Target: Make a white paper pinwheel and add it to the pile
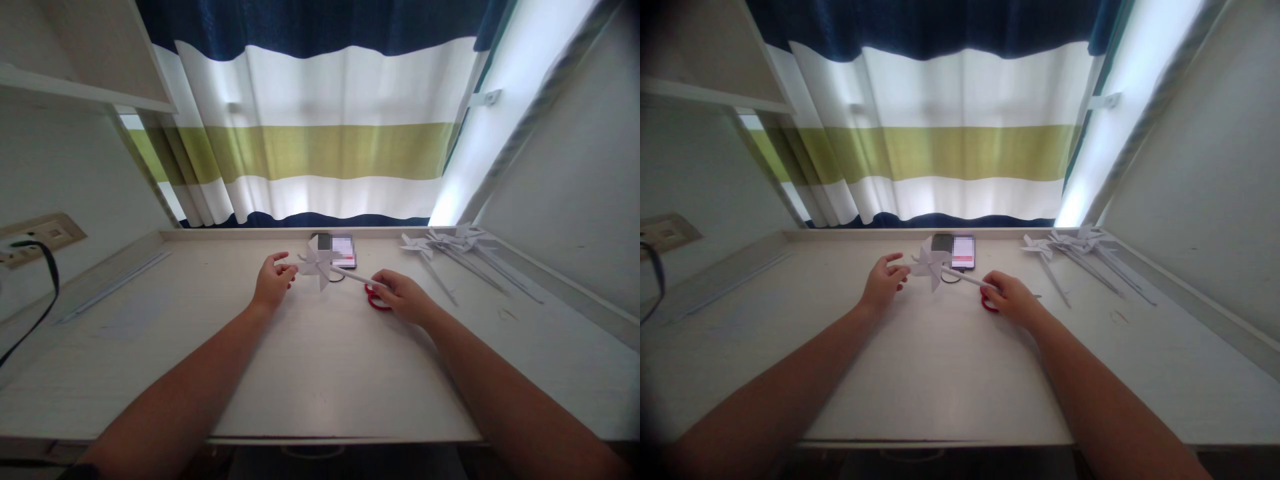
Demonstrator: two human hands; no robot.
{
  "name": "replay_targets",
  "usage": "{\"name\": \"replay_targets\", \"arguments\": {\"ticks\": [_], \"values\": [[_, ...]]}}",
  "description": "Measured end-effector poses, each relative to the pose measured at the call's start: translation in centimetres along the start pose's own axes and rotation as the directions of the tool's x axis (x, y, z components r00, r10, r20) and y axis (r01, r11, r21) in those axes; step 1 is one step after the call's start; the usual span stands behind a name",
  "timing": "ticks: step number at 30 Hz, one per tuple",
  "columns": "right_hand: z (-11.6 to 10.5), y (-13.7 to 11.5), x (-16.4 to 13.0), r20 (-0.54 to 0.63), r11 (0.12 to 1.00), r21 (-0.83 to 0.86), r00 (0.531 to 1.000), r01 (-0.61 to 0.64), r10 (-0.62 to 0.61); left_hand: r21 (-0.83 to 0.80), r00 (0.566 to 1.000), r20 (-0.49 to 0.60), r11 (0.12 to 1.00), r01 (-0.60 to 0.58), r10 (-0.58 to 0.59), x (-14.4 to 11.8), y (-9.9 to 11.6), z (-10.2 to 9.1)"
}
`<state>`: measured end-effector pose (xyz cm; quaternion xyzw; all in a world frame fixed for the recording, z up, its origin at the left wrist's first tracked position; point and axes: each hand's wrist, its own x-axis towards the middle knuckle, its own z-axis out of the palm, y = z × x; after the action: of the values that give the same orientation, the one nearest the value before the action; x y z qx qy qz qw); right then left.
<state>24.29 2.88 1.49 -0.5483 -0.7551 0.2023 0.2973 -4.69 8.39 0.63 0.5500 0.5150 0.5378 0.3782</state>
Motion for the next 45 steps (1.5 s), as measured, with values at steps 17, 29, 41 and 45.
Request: {"name": "replay_targets", "arguments": {"ticks": [17, 29, 41, 45], "values": [[0.4, -0.5, -0.2, 0.058, 1.0, 0.015, 0.998, 0.011, -0.012, -0.108, 0.911, 0.343, 0.954, 0.28, -0.229, -2.7, 0.4, 2.2], [0.3, -0.5, -0.1, 0.034, 1.0, -0.015, 0.999, 0.012, -0.011, -0.25, 0.993, -0.053, 0.964, 0.088, -0.104, -0.4, 0.0, 0.5], [0.3, -0.7, -0.2, 0.045, 0.999, 0.043, 0.999, 0.013, -0.015, -0.377, 0.951, 0.174, 0.875, 0.303, -0.255, -1.5, 0.4, 1.3], [0.4, -0.8, -0.3, 0.051, 0.998, 0.063, 0.999, 0.003, -0.006, -0.39, 0.948, 0.153, 0.864, 0.318, -0.279, -1.6, 0.4, 1.6]]}}
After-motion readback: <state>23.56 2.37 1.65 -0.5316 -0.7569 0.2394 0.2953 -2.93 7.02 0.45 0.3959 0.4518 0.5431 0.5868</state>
